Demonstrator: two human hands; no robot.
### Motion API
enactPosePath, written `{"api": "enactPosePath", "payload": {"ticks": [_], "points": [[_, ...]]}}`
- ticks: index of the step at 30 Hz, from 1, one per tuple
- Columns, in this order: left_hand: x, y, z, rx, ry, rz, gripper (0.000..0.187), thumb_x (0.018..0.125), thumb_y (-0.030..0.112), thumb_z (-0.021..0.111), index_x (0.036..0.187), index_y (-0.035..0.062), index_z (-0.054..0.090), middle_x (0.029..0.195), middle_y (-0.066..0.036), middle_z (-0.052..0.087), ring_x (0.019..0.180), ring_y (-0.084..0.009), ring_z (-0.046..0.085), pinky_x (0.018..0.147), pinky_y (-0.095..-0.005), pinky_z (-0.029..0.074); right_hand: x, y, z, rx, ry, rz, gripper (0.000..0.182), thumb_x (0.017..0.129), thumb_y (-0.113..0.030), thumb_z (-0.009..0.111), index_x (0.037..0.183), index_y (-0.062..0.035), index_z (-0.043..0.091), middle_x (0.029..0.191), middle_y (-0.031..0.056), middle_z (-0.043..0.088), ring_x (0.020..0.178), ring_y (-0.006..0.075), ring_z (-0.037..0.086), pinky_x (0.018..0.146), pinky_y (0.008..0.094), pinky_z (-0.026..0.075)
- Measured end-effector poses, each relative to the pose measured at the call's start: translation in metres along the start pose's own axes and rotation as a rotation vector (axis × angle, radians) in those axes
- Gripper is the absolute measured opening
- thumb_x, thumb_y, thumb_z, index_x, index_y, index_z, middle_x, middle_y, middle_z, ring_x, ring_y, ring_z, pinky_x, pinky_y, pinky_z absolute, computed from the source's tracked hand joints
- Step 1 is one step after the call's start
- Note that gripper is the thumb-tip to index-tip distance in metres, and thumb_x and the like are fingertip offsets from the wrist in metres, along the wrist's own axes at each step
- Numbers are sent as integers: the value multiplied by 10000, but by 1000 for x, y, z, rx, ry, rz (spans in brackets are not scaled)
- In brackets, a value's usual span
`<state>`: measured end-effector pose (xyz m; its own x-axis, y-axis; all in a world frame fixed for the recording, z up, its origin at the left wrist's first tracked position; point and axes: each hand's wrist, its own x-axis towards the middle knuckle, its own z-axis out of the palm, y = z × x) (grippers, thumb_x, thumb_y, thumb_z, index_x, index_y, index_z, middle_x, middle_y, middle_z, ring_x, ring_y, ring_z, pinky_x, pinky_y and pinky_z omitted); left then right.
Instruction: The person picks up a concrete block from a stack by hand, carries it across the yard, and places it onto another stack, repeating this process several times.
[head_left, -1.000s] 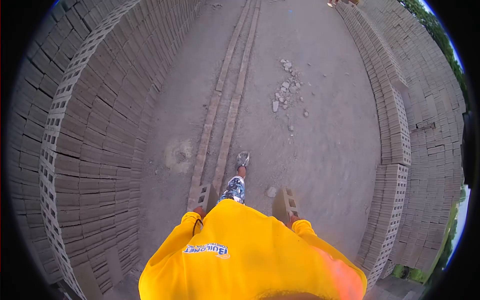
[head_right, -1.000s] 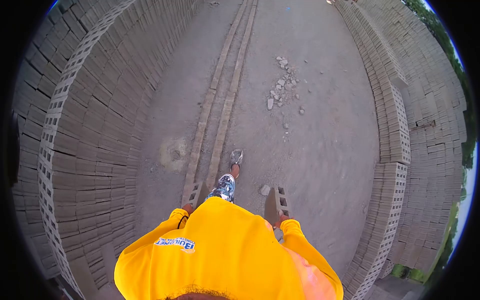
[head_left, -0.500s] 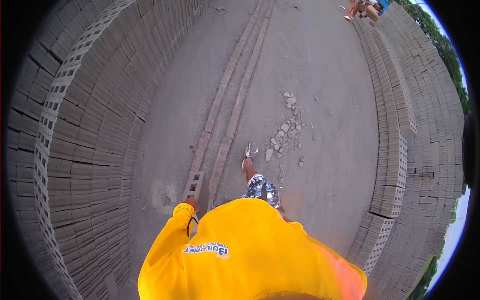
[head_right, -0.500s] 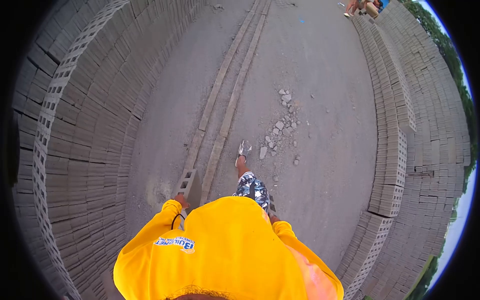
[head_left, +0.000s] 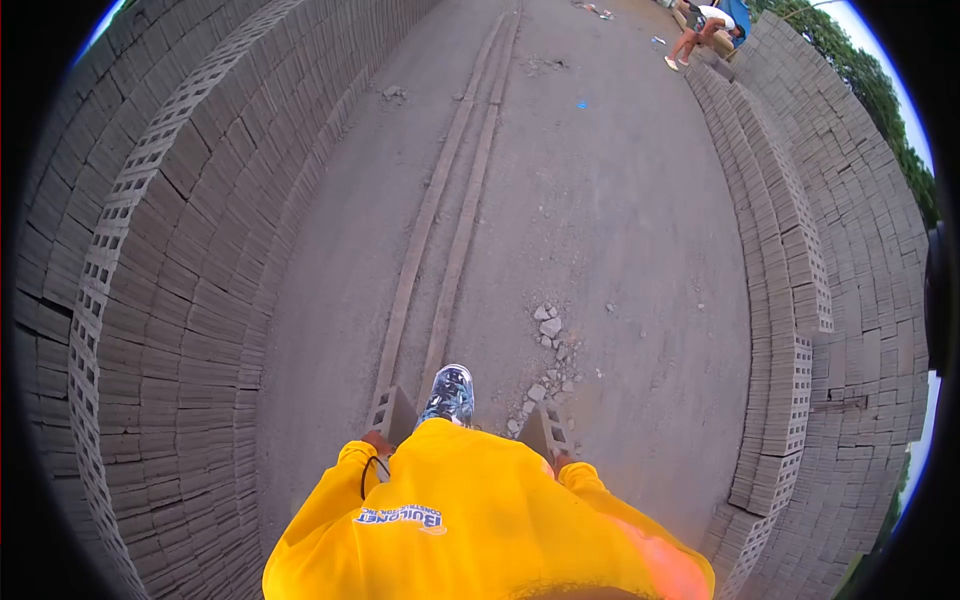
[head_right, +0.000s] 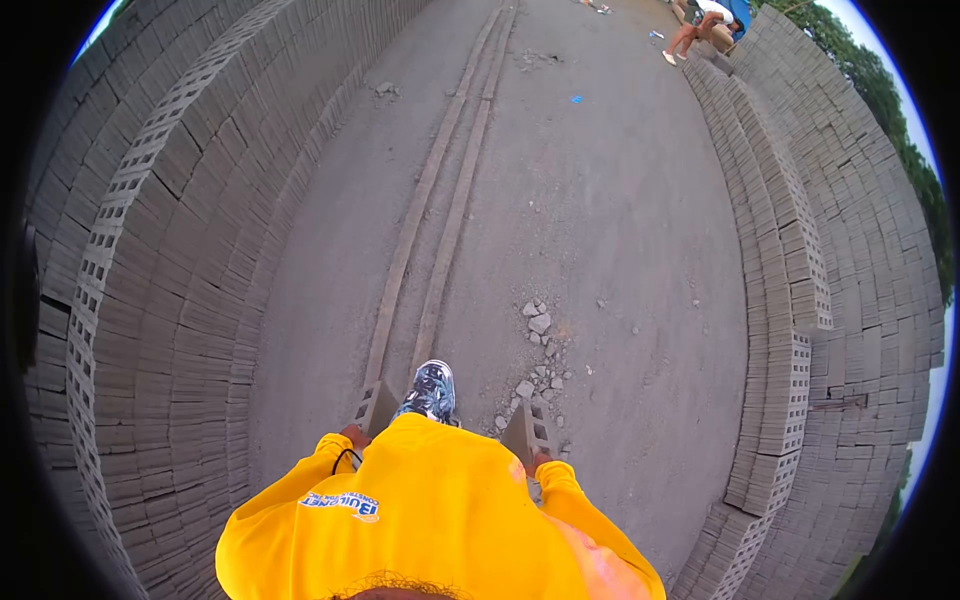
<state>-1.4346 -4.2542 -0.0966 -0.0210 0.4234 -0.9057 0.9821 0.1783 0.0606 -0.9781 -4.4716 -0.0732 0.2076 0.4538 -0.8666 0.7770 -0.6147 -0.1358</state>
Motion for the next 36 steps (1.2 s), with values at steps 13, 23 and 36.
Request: {"api": "enactPosePath", "payload": {"ticks": [13, 23, 36], "points": [[285, 294, -269, -66, 52, 72, 641, 714, 348, 683, 1243, 38, 496, 1229, -236, 534, 1130, -364, 534, 963, -398, 429, 241, -84, -425, 52, 20, 124, 794, 772, -380, 641, 1427, -182, 239, 1303, 219, 482, 1197, 385, 470, 999, 442, 352], [291, 553, -556, 87, 22, 2, 638, 723, 393, 700, 1191, -5, 528, 1238, -201, 541, 1162, -343, 514, 997, -406, 393, 424, -130, -701, 21, -26, 127, 823, 766, -393, 644, 1433, -188, 208, 1312, 213, 476, 1210, 376, 460, 1015, 449, 320], [452, 820, -874, -109, 121, 1, 688, 640, 419, 743, 1120, -40, 565, 1161, -247, 575, 1088, -350, 566, 909, -386, 465, 657, -221, -1132, -88, -63, 82, 862, 759, -410, 649, 1442, -197, 168, 1323, 206, 469, 1227, 365, 447, 1036, 459, 279]]}}
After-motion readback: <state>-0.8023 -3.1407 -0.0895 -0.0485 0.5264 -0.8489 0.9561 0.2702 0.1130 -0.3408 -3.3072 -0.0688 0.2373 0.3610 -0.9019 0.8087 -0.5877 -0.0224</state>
